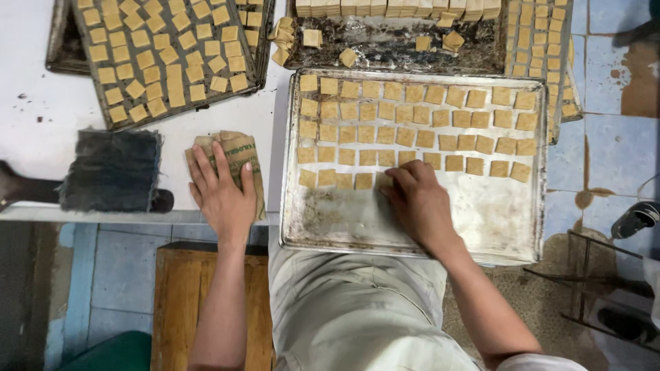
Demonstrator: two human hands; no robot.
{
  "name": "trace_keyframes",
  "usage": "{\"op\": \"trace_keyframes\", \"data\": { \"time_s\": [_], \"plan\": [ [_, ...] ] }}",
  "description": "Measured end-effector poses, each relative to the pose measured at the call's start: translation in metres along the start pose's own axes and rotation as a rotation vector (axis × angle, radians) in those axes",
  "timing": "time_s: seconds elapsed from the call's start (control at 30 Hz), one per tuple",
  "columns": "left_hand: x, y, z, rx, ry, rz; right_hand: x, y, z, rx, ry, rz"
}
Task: The person arranges small square food cubes onto metal baking trays. They pick up cubes from a larger tray and place them in neat rows on an empty tray, filling it systematically.
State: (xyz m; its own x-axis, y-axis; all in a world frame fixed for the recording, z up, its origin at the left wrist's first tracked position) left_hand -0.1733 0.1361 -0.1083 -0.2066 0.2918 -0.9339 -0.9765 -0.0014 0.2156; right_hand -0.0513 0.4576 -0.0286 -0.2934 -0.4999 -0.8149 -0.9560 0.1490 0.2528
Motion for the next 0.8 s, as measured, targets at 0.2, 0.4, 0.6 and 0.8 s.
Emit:
{"op": "trace_keyframes", "data": {
  "time_s": [0.2, 0.4, 0.6, 0.8],
  "plan": [
    [0.004, -0.002, -0.009, 0.053, 0.014, 0.049, 0.014, 0.008, 0.006, 0.105, 0.027, -0.125],
    [0.004, -0.003, -0.018, 0.113, -0.013, 0.037, 0.016, 0.010, -0.021, -0.061, -0.072, 0.063],
    [-0.004, -0.001, -0.022, 0.147, -0.030, 0.063, 0.019, 0.007, -0.045, -0.173, -0.173, -0.014],
    [-0.012, -0.001, -0.024, 0.165, -0.087, 0.107, -0.005, -0.002, -0.047, -0.095, 0.010, -0.119]
  ]
}}
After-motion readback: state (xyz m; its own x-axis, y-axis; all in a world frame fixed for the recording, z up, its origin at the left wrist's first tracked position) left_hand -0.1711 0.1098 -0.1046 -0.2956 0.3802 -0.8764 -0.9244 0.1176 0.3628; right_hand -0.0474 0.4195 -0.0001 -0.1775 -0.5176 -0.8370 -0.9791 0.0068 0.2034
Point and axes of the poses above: each hand's wrist, its own y-axis towards the middle knuckle, its own x-axis out of the palm, z = x × y, the point moved 7 cm from there along y, towards the middle knuckle, and after that the axes turned 3 degrees about z, right-handed, at the moved point
